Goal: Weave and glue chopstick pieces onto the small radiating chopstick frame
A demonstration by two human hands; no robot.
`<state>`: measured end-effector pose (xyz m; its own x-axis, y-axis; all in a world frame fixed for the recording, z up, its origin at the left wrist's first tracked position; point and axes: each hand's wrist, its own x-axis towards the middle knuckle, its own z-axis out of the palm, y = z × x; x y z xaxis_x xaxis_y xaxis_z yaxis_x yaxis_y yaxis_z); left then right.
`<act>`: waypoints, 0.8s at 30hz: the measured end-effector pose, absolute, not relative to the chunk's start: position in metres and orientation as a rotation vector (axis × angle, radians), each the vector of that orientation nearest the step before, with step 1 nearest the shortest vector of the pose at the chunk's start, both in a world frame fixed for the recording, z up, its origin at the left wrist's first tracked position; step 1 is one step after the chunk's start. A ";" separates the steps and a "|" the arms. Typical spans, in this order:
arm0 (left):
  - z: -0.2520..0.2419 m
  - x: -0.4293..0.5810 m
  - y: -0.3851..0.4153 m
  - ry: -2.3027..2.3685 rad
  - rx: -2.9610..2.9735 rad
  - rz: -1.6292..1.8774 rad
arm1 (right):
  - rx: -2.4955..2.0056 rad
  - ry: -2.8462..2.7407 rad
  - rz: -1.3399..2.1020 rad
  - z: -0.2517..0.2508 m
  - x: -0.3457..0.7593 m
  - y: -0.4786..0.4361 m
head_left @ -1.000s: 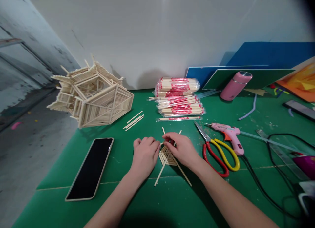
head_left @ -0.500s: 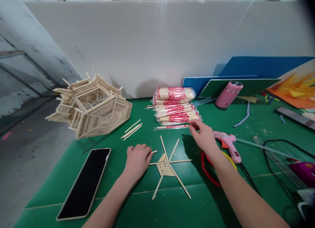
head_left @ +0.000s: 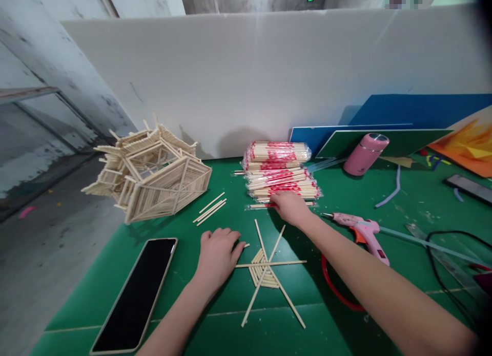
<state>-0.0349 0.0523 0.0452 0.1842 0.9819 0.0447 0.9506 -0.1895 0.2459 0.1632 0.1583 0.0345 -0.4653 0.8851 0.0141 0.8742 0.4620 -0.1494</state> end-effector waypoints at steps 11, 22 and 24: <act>0.053 -0.023 0.068 1.753 1.830 1.064 | -1.390 -2.500 0.282 0.076 0.162 0.142; 0.122 -0.013 0.049 1.112 0.915 1.903 | -1.068 -2.014 1.187 0.124 0.141 0.041; 0.125 -0.019 0.041 1.144 0.858 1.953 | -1.059 -1.923 1.364 0.116 0.142 0.025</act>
<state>-0.0194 0.0413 0.1247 -0.5313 0.8258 0.1893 -0.2388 -0.3604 0.9017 0.1421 0.0248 0.1162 -0.5385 0.8426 -0.0070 0.2849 0.1743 -0.9426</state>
